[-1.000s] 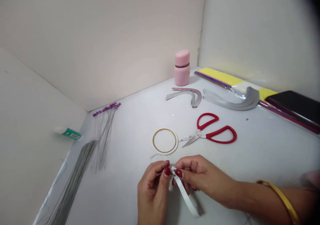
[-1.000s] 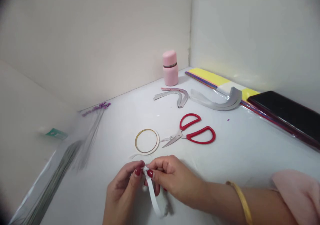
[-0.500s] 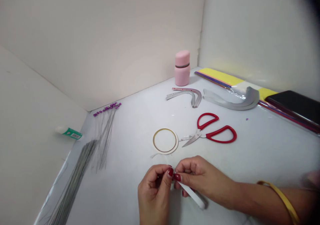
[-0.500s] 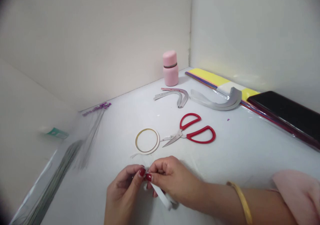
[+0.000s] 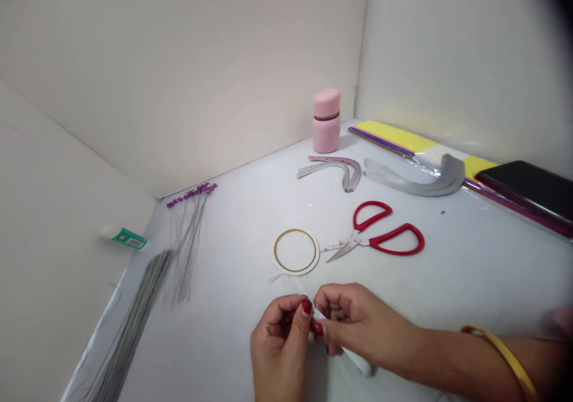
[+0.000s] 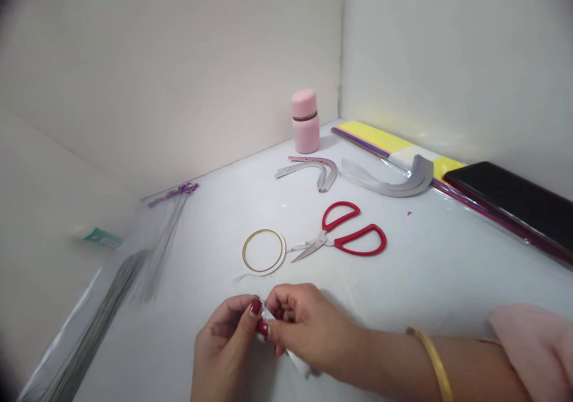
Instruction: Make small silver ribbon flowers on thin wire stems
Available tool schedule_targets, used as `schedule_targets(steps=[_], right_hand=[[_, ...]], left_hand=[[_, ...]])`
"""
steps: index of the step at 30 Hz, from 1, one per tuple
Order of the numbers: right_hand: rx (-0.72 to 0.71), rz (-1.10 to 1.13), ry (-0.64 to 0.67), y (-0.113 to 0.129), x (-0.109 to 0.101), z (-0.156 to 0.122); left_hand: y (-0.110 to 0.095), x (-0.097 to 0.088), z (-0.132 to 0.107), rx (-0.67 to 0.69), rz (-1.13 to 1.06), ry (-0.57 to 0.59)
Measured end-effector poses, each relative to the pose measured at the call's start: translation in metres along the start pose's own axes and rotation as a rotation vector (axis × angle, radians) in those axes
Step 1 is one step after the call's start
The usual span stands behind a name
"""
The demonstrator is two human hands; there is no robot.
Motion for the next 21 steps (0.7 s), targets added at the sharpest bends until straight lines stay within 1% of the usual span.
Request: schedule_targets(steps=[4,7,9,10,12,15,17,19,21], right_hand=[[-0.018,0.007,0.014,0.006,0.0,0.001],[-0.021,0.015,0.03,0.008,-0.001,0.001],[-0.023,0.03,0.037,0.008,0.0,0.001],[-0.021,0.049,0.039,0.008,0.001,0.001],[-0.005,0.121,0.032,0.009,0.002,0.0],[0.026,0.252,0.018,0.012,0.005,-0.002],[0.032,0.316,0.017,0.015,0.007,-0.002],[0.03,0.359,0.018,0.016,0.009,-0.003],[0.026,0.386,0.017,0.016,0.009,-0.003]], left_hand=[[0.002,0.003,0.001,-0.038,-0.038,0.033],[0.003,0.001,0.002,-0.041,-0.032,0.024],[0.002,-0.001,0.002,-0.003,0.012,0.005],[-0.001,-0.002,0.001,0.041,0.049,-0.011],[-0.013,-0.003,-0.005,0.193,0.147,-0.045],[-0.039,0.001,-0.025,0.544,0.329,-0.095],[-0.053,0.006,-0.041,0.768,0.432,-0.106],[-0.058,0.012,-0.05,0.906,0.512,-0.092],[-0.059,0.016,-0.054,0.975,0.574,-0.068]])
Point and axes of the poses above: each hand's wrist, its own z-axis towards the middle knuckle, its own x-axis out of the palm, y = z × x, the point moved 10 cm from there along z, towards the middle knuckle, and after that the axes turned 14 degrees about -x, right-handed, at the moved point
